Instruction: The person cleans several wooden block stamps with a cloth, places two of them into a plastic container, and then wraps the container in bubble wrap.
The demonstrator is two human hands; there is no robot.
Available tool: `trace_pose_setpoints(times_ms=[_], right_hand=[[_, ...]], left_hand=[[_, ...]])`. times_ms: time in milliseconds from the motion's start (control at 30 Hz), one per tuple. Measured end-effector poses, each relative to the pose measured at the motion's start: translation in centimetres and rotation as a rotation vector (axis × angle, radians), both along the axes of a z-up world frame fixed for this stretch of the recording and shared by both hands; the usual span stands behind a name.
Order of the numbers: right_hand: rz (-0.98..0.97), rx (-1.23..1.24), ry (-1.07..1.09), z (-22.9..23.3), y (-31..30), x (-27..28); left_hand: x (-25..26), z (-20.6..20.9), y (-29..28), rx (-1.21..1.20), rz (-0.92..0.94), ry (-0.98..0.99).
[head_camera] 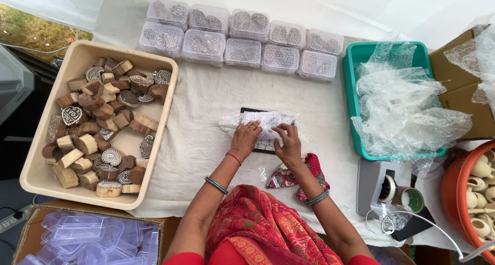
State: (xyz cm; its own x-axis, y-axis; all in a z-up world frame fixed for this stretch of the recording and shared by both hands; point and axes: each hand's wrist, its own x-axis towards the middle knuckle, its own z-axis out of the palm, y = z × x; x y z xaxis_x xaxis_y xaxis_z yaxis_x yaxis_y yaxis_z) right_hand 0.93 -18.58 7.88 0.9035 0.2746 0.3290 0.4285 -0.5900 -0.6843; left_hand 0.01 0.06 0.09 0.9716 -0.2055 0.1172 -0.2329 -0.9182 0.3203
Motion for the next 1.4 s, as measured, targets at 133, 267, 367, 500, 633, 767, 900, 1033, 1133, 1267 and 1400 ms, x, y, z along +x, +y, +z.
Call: trace_pose_setpoints(times_ms=[133,267,367,500,633,767,900,1033,1133,1267,1400], right_hand=[[0.143,-0.283,-0.21,1.0,1.4,0.9],[0.097,-0.331,-0.16,-2.3,0.8,1.5],[0.113,-0.315,-0.179,-2.2,0.4,1.3],[0.148,-0.295,-0.233,-2.1,0.2,1.1],[0.174,-0.317,-0.214,-3.0,0.1,1.1],[0.194,-0.287,-0.178,-5.0,-0.3,0.9],[0.224,-0.416,-0.214,-4.7,-1.0,0.2],[0.331,-0.51,-0.312,-4.7,-1.7,-0.8],[0.325,-0.835,-0.476,-4.9,-2.3,-1.7],[0.319,-0.94,-0.496,-4.8,-1.8,-2.2],[0.213,-0.751,-0.035,-5.1,-2.1,-1.8]], left_hand=[[0.2,-0.3,-0.2,0.019,0.012,0.027],[0.1,0.5,-0.3,0.027,0.025,-0.037],[0.1,2.4,-0.3,0.003,0.036,0.005],[0.5,2.3,-0.5,0.01,0.039,0.023],[0.4,6.9,0.1,0.108,0.016,0.214],[-0.4,3.8,0.4,0.115,-0.012,-0.161],[-0.4,0.3,0.0,0.197,-0.145,-0.194],[-0.3,-0.3,0.3,0.127,-0.16,-0.186],[-0.7,0.9,-0.1,0.173,-0.168,-0.176],[-0.6,0.2,-0.4,0.177,-0.138,-0.17],[-0.5,-0.6,-0.3,0.166,-0.138,-0.181]])
